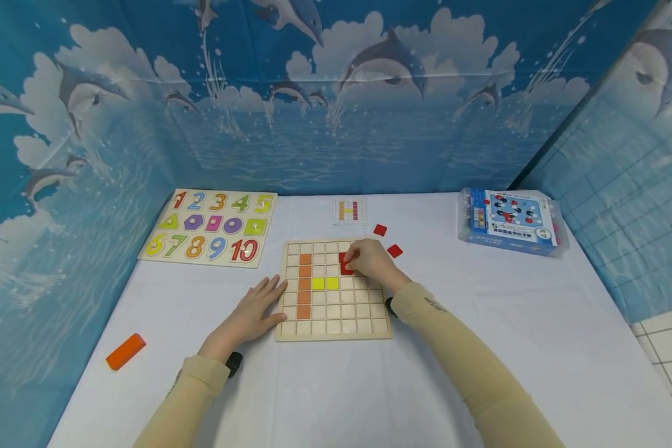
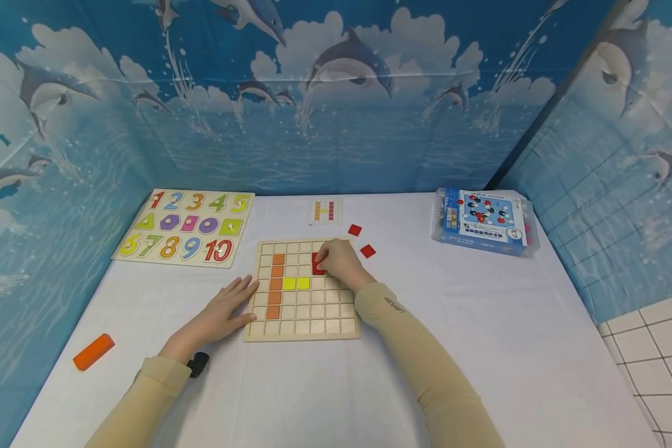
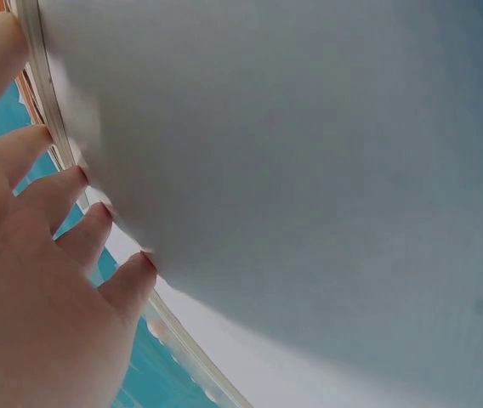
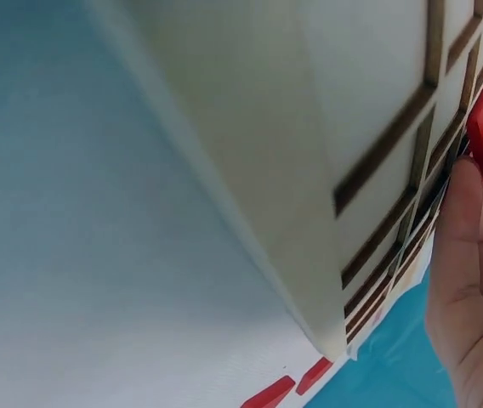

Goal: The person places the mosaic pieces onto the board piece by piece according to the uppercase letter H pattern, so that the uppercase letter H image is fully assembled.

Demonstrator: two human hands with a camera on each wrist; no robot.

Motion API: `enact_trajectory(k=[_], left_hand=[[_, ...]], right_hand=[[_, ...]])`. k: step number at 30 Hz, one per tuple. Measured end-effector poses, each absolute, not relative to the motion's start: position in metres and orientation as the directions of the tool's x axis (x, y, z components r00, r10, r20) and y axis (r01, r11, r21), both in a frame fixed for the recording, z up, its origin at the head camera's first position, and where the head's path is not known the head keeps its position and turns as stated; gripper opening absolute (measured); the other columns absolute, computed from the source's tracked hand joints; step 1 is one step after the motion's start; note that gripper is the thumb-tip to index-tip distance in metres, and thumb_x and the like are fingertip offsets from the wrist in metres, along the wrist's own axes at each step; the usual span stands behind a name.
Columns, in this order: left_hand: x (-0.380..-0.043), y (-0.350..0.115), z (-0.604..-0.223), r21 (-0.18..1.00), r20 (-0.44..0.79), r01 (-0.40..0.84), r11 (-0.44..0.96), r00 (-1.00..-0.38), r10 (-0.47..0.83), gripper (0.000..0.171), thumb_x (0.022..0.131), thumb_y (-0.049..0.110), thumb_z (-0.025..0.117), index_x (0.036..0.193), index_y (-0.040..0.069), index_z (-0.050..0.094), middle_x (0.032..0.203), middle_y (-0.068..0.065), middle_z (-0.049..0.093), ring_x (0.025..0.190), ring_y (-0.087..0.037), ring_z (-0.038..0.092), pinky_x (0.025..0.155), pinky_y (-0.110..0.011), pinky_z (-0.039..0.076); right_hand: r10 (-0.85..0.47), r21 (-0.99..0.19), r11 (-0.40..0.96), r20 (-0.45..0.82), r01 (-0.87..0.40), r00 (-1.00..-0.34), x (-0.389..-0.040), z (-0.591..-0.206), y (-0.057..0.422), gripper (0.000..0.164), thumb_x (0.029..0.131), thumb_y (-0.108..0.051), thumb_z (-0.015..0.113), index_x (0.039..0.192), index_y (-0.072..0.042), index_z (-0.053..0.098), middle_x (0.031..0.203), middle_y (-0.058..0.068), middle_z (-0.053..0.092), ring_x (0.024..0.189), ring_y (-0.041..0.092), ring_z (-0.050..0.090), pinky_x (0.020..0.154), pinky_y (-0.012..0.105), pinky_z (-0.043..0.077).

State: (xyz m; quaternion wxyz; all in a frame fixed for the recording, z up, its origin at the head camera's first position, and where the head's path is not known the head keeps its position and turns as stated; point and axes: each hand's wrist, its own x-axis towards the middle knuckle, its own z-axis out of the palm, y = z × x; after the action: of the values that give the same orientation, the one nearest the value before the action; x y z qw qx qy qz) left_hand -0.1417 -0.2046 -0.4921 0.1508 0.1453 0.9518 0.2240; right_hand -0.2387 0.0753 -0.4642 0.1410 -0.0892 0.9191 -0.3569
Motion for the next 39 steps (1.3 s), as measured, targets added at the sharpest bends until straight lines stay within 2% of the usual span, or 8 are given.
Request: enact_trajectory(k=[7,12,16,23,31,39], left_hand=[[-0.143,-0.205,-0.494,0.459,-0.229,0.204,0.865,-0.913,0.337,0.075,0.094,0.033,0.066,0.156,0.012,0.029,0.165,-0.013,0.018,0.153,-0.037,0.01,0.124,-0.058,0.01],[-0.142,-0.205,-0.495,0.468,-0.226,0.199,0.861,-0.915,0.334,0.075,0.094,0.032,0.066,0.156,0.012,0.029,0.165,-0.012,0.018,0.153,-0.037,0.01,0.124,-0.058,0.01],[-0.142,-0.206,-0.495,0.47,-0.222,0.202,0.859,-0.915,0.337,0.075,0.094,0.033,0.067,0.156,0.012,0.029,0.165,-0.013,0.018,0.153,-0.037,0.01,0.123,-0.058,0.01],[-0.143,-0.207,-0.495,0.47,-0.218,0.213,0.857,-0.912,0.346,0.075,0.094,0.032,0.067,0.155,0.011,0.03,0.165,-0.014,0.019,0.152,-0.038,0.011,0.123,-0.059,0.01],[-0.145,-0.207,-0.494,0.468,-0.211,0.221,0.856,-0.913,0.35,0.075,0.093,0.032,0.067,0.155,0.011,0.03,0.165,-0.014,0.019,0.152,-0.038,0.012,0.123,-0.059,0.011],[-0.143,-0.206,-0.493,0.466,-0.214,0.212,0.859,-0.915,0.342,0.075,0.093,0.032,0.067,0.155,0.01,0.03,0.164,-0.014,0.019,0.152,-0.038,0.012,0.123,-0.059,0.011]], right_hand=[[-0.284,-0.629,0.768,-0.173,-0.116,-0.943,-0.238,-0.467,0.07,0.005,0.086,-0.007,0.074,0.082,-0.005,0.071,0.084,0.006,0.067,0.077,0.017,0.056,0.062,0.022,0.045],[-0.279,-0.602,0.791,-0.201,-0.106,-0.939,-0.237,-0.466,0.068,0.004,0.087,-0.007,0.073,0.086,-0.005,0.069,0.087,0.006,0.066,0.08,0.018,0.055,0.067,0.024,0.047],[-0.27,-0.634,0.77,-0.221,-0.072,-0.937,-0.234,-0.462,0.075,0.01,0.087,-0.011,0.074,0.093,-0.006,0.068,0.092,0.007,0.066,0.082,0.019,0.057,0.07,0.027,0.049],[-0.286,-0.718,0.696,-0.238,-0.03,-0.928,-0.219,-0.452,0.114,0.022,0.089,-0.019,0.071,0.107,-0.007,0.069,0.103,0.008,0.069,0.094,0.021,0.062,0.08,0.033,0.053],[-0.268,-0.714,0.7,-0.271,0.007,-0.925,-0.189,-0.456,0.173,0.024,0.09,-0.019,0.07,0.11,-0.007,0.069,0.103,0.009,0.07,0.088,0.019,0.064,0.08,0.033,0.056],[-0.218,-0.692,0.718,-0.319,0.07,-0.922,-0.156,-0.466,0.207,0.028,0.088,-0.02,0.074,0.111,-0.006,0.068,0.101,0.007,0.071,0.088,0.016,0.064,0.082,0.036,0.058]])
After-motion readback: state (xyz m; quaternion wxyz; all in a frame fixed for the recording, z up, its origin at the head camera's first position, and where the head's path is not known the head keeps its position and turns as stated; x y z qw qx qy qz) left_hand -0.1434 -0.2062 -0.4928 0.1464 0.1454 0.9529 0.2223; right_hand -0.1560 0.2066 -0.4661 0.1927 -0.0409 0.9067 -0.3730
